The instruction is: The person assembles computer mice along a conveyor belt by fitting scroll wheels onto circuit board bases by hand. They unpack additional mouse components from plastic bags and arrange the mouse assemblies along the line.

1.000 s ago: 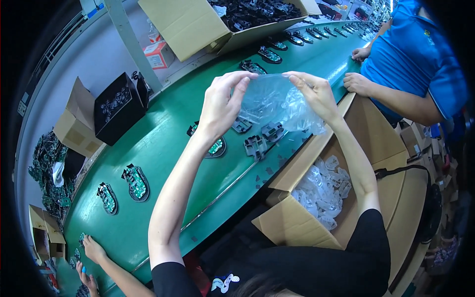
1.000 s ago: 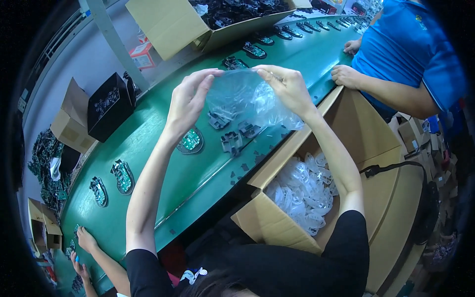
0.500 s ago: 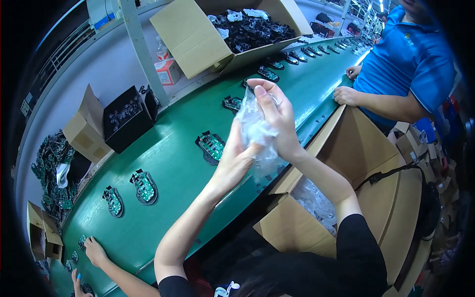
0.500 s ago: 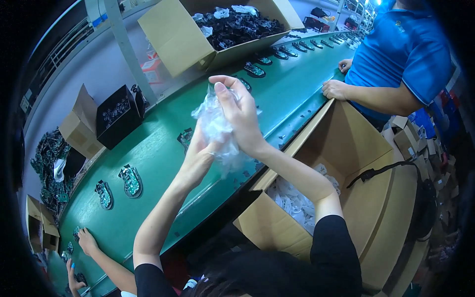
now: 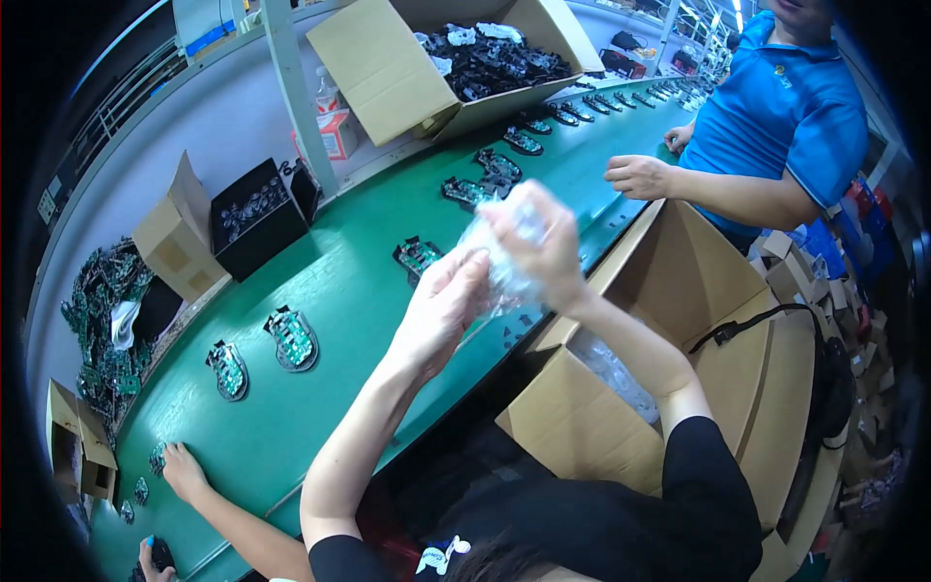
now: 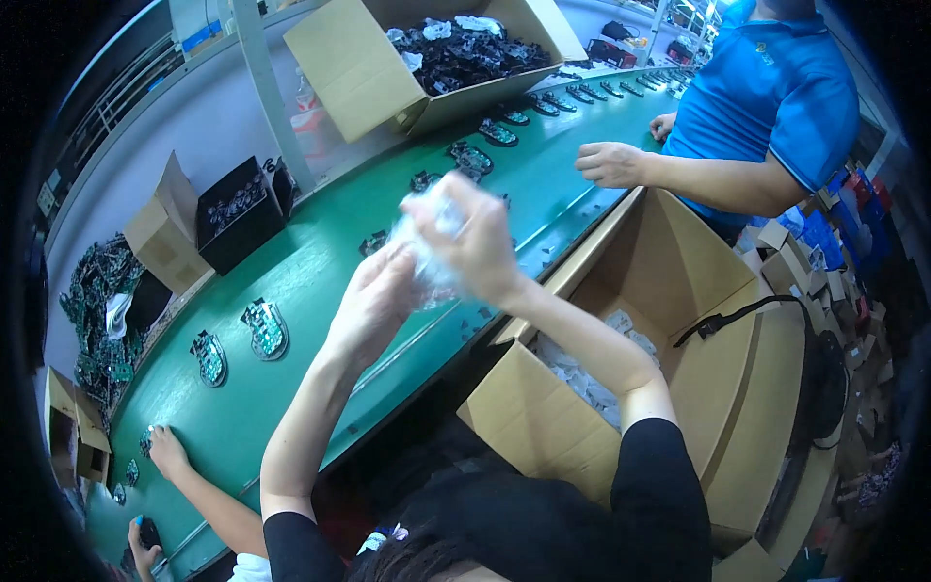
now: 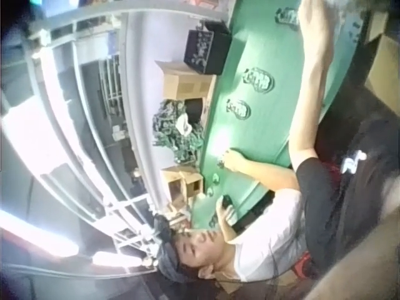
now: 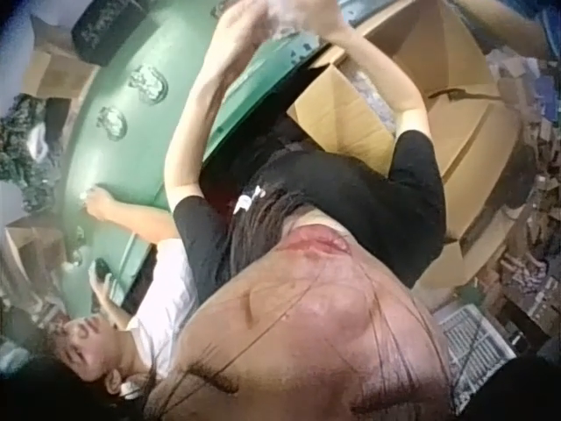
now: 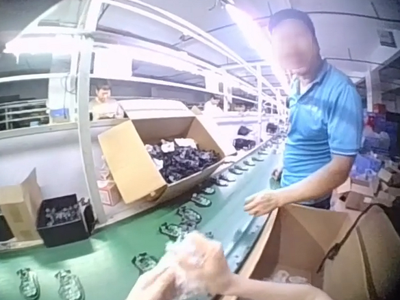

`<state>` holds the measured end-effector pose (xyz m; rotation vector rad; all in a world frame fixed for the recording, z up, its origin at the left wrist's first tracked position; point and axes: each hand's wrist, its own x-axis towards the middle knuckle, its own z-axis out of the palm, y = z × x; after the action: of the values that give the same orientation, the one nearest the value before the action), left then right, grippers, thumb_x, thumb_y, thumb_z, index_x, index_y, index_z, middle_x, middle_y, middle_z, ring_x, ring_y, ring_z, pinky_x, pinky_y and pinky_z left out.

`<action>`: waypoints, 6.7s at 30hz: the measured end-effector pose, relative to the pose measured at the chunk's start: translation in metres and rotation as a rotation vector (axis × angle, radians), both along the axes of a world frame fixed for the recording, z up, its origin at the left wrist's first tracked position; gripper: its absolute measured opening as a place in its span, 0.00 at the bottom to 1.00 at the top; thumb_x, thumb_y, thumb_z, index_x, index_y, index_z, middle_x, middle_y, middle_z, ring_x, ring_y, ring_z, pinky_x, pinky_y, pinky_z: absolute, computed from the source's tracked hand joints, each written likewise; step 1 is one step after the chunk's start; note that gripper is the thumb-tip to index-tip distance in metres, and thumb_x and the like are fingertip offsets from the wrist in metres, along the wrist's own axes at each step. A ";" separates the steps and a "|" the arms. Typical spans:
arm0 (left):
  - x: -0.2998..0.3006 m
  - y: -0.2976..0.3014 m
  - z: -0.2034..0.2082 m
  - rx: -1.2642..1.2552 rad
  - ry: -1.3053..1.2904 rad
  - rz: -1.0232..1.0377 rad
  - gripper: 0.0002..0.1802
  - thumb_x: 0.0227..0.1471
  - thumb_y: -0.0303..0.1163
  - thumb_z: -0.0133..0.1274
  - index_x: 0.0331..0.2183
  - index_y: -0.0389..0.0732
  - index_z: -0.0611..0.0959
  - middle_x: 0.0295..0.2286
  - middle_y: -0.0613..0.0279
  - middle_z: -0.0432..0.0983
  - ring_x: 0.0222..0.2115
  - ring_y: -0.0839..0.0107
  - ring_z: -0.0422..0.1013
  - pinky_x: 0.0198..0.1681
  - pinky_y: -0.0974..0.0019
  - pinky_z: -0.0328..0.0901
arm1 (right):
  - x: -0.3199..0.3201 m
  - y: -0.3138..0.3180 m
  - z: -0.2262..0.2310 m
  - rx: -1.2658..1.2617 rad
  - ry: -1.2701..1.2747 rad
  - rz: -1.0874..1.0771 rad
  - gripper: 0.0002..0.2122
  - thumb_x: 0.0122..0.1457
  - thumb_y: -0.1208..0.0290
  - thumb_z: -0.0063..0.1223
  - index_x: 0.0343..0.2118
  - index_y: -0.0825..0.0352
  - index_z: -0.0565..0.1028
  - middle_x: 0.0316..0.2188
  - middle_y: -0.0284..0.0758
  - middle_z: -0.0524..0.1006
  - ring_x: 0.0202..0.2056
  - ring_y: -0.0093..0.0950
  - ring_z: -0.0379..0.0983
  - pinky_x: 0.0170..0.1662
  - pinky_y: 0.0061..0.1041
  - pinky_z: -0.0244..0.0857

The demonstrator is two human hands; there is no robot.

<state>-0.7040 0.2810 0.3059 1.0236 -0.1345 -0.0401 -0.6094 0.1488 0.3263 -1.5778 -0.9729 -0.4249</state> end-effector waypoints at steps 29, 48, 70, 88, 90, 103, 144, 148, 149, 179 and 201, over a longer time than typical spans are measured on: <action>-0.050 0.039 -0.012 0.747 -0.331 0.348 0.38 0.45 0.38 0.70 0.54 0.38 0.70 0.44 0.58 0.70 0.43 0.67 0.69 0.41 0.65 0.67 | -0.062 -0.018 -0.005 -0.194 0.610 0.083 0.13 0.61 0.63 0.64 0.31 0.69 0.76 0.24 0.27 0.75 0.28 0.12 0.67 0.30 0.18 0.62; -0.024 0.059 -0.036 0.304 0.017 0.210 0.09 0.59 0.31 0.59 0.36 0.37 0.78 0.36 0.61 0.79 0.37 0.77 0.75 0.33 0.71 0.73 | -0.049 -0.029 -0.010 -0.498 0.440 -0.039 0.09 0.57 0.70 0.63 0.35 0.69 0.77 0.29 0.44 0.81 0.32 0.33 0.81 0.36 0.27 0.72; -0.033 0.051 -0.021 1.106 -0.546 0.015 0.10 0.52 0.25 0.61 0.38 0.46 0.81 0.33 0.70 0.81 0.33 0.65 0.70 0.35 0.63 0.67 | 0.010 -0.006 -0.086 0.049 1.522 1.152 0.34 0.64 0.68 0.55 0.69 0.69 0.52 0.54 0.46 0.72 0.39 0.28 0.79 0.32 0.24 0.78; -0.021 0.066 -0.029 0.083 0.113 0.109 0.14 0.60 0.26 0.48 0.48 0.41 0.69 0.31 0.63 0.73 0.35 0.74 0.73 0.35 0.68 0.71 | -0.044 0.023 -0.052 -0.760 0.058 -0.159 0.25 0.57 0.74 0.58 0.58 0.63 0.67 0.35 0.52 0.79 0.38 0.53 0.76 0.40 0.44 0.73; -0.023 0.064 -0.031 0.127 0.151 0.036 0.13 0.62 0.30 0.45 0.48 0.43 0.69 0.30 0.68 0.71 0.26 0.80 0.65 0.26 0.72 0.67 | -0.037 0.025 -0.049 -0.790 0.237 -0.066 0.25 0.58 0.72 0.57 0.58 0.64 0.67 0.34 0.50 0.79 0.36 0.50 0.78 0.39 0.44 0.73; -0.040 0.036 -0.052 0.427 -0.136 0.144 0.28 0.67 0.27 0.44 0.65 0.37 0.57 0.25 0.66 0.69 0.25 0.81 0.66 0.27 0.73 0.66 | -0.023 0.032 -0.079 0.416 1.713 0.415 0.14 0.67 0.64 0.46 0.51 0.65 0.73 0.41 0.36 0.79 0.32 0.30 0.78 0.26 0.24 0.72; -0.045 0.054 0.000 0.809 -0.311 0.376 0.41 0.54 0.18 0.56 0.67 0.45 0.61 0.33 0.62 0.85 0.29 0.77 0.78 0.26 0.73 0.70 | -0.039 0.006 -0.004 0.263 1.241 0.640 0.26 0.68 0.73 0.40 0.68 0.64 0.52 0.59 0.39 0.68 0.56 0.31 0.71 0.48 0.34 0.76; -0.042 0.076 0.013 1.159 -0.431 0.653 0.46 0.46 0.23 0.65 0.65 0.43 0.63 0.45 0.57 0.78 0.43 0.71 0.75 0.30 0.72 0.72 | -0.052 0.013 0.002 0.174 1.221 0.692 0.26 0.65 0.76 0.47 0.66 0.64 0.57 0.58 0.39 0.69 0.55 0.31 0.72 0.48 0.38 0.77; -0.039 0.075 0.012 1.108 -0.442 0.649 0.49 0.43 0.25 0.67 0.65 0.42 0.63 0.49 0.54 0.73 0.48 0.67 0.72 0.36 0.68 0.73 | -0.055 0.017 0.002 0.105 1.149 0.653 0.26 0.63 0.76 0.51 0.64 0.65 0.60 0.56 0.39 0.71 0.53 0.31 0.74 0.48 0.40 0.77; -0.057 0.100 0.022 0.971 -0.915 0.515 0.13 0.30 0.18 0.62 0.23 0.37 0.76 0.34 0.57 0.77 0.34 0.64 0.74 0.36 0.67 0.69 | -0.128 -0.038 0.078 -0.399 0.679 0.314 0.19 0.64 0.62 0.58 0.54 0.67 0.76 0.50 0.42 0.78 0.56 0.29 0.71 0.57 0.33 0.67; -0.106 0.054 0.059 1.089 -0.624 -0.356 0.49 0.52 0.23 0.56 0.68 0.42 0.48 0.44 0.43 0.72 0.32 0.51 0.76 0.32 0.60 0.73 | -0.175 -0.044 0.074 -1.165 -0.509 -0.336 0.11 0.52 0.76 0.57 0.37 0.75 0.74 0.20 0.40 0.78 0.23 0.37 0.81 0.24 0.32 0.73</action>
<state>-0.8097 0.3347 0.3648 2.0649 -0.9388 -0.1246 -0.7844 0.1050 0.3998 -2.7945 -1.4765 -0.5422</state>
